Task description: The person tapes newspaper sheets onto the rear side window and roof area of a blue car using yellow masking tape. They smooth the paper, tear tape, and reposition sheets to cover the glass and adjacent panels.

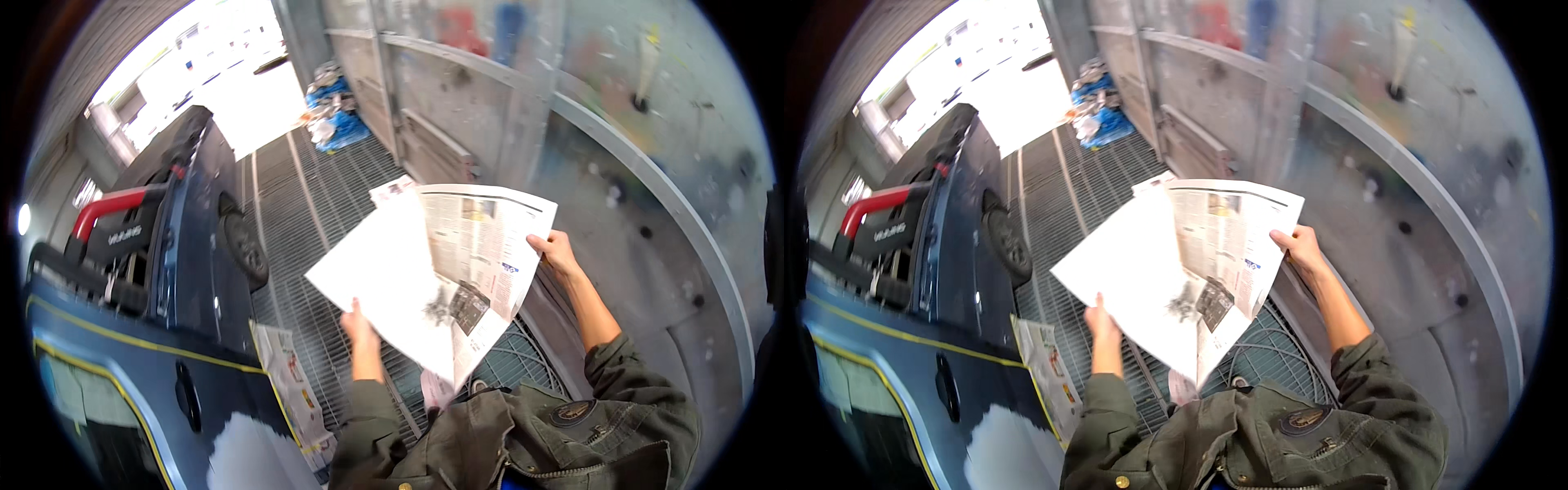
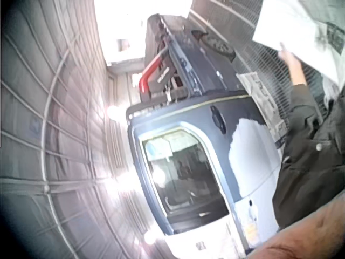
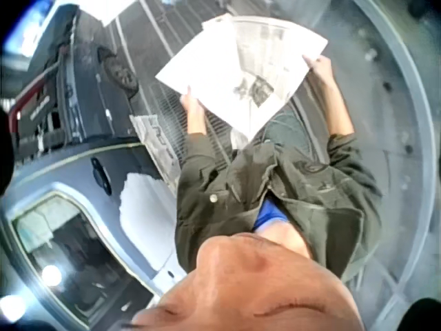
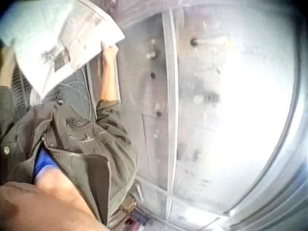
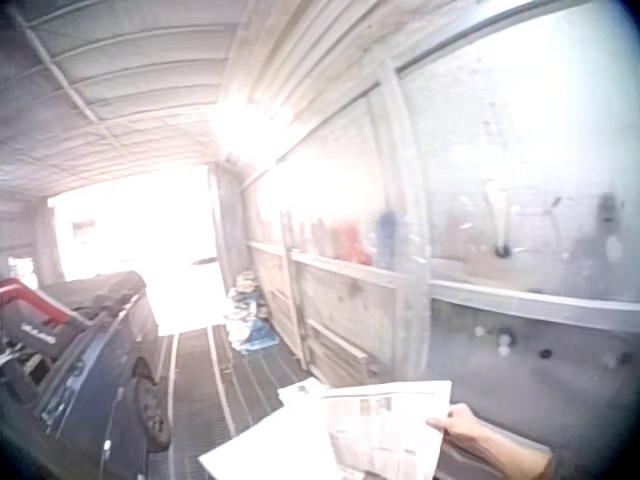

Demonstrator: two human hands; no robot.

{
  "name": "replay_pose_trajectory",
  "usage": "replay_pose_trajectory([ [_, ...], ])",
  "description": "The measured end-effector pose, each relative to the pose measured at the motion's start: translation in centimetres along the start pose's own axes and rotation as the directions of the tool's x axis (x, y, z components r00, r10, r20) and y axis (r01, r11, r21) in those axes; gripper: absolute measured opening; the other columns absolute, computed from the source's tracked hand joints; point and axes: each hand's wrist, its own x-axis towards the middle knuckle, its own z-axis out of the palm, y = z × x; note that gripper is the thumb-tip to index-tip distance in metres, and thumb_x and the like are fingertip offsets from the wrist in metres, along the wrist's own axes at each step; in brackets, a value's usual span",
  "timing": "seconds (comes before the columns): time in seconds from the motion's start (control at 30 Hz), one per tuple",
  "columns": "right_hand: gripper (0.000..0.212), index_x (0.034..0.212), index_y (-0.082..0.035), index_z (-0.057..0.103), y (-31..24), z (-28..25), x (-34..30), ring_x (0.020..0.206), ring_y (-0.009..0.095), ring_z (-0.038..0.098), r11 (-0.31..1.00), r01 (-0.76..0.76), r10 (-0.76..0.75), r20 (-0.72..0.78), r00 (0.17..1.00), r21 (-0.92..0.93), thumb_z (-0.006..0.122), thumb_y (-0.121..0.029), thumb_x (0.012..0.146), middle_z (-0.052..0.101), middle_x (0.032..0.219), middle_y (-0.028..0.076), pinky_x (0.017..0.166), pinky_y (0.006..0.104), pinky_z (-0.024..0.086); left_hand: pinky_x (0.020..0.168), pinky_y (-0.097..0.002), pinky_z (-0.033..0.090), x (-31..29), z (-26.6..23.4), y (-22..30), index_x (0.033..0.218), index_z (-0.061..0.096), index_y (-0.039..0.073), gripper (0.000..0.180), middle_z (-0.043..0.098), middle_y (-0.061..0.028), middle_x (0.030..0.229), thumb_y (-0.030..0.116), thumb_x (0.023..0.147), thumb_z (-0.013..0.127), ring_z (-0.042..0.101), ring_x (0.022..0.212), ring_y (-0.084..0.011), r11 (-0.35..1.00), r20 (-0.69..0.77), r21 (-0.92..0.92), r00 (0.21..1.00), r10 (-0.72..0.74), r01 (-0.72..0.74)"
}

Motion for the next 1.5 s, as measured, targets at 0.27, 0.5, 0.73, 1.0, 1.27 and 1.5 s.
replay_pose_trajectory([
  [0.27,0.030,0.100,0.001,0.071,7.7,-6.3,1.7,0.078,0.023,0.069,0.917,0.090,-0.207,-0.269,0.941,-0.389,0.075,-0.019,0.078,0.074,0.091,0.011,0.076,0.0337,0.053,0.084,-0.0303,0.050,3.6,3.3,13.2,0.120,0.059,-0.007,0.031,0.067,-0.0114,0.110,0.015,0.099,0.055,0.063,0.096,-0.0171,0.791,0.377,0.218,0.797,0.472,-0.572],
  [0.5,0.067,0.134,-0.013,0.051,-3.6,-0.1,-2.4,0.094,0.028,0.059,0.674,0.430,-0.582,-0.074,0.810,-0.600,0.080,-0.025,0.075,0.054,0.118,0.016,0.082,0.0366,0.050,0.084,-0.0315,0.050,-7.8,15.6,17.6,0.114,0.065,-0.001,0.038,0.070,-0.0207,0.101,-0.003,0.079,0.050,0.070,0.094,-0.0289,0.189,0.886,0.224,0.280,0.370,-0.956],
  [0.73,0.033,0.112,-0.008,0.067,-11.4,5.0,0.6,0.105,0.027,0.057,0.441,0.830,-0.672,0.487,0.557,-0.342,0.074,-0.015,0.080,0.064,0.111,0.009,0.093,0.0382,0.043,0.079,-0.0358,0.051,-11.5,19.8,18.6,0.109,0.068,0.004,0.034,0.068,-0.0207,0.095,-0.003,0.079,0.055,0.068,0.087,-0.0356,0.134,0.993,0.101,0.108,0.042,-0.986],
  [1.0,0.016,0.095,-0.004,0.071,-14.1,6.6,1.1,0.076,0.015,0.059,0.666,0.702,-0.524,0.512,0.681,-0.252,0.074,-0.014,0.083,0.067,0.081,0.007,0.075,0.0301,0.047,0.073,-0.0321,0.051,-9.9,15.9,22.9,0.102,0.071,0.000,0.024,0.072,-0.0142,0.084,0.004,0.078,0.068,0.068,0.074,-0.0204,0.204,0.946,0.301,0.318,0.056,-0.932],
  [1.27,0.014,0.094,-0.009,0.075,-10.3,4.2,3.0,0.087,0.026,0.065,0.555,0.646,-0.501,0.410,0.762,-0.523,0.072,-0.015,0.081,0.069,0.090,0.014,0.080,0.0352,0.049,0.074,-0.0362,0.054,1.3,-0.6,14.3,0.095,0.076,0.005,0.031,0.073,-0.0154,0.083,0.022,0.070,0.082,0.072,0.077,-0.0247,-0.022,0.797,0.592,0.590,-0.132,-0.805],
  [1.5,0.022,0.092,-0.007,0.075,-7.9,-0.7,1.9,0.082,0.027,0.067,0.609,0.396,-0.410,0.154,0.899,-0.687,0.076,-0.023,0.077,0.070,0.086,0.014,0.077,0.0376,0.050,0.070,-0.0361,0.052,5.5,-4.2,7.9,0.088,0.075,0.005,0.020,0.072,-0.0136,0.080,0.021,0.075,0.077,0.070,0.075,-0.0283,0.274,0.726,0.656,0.688,0.028,-0.703],
])
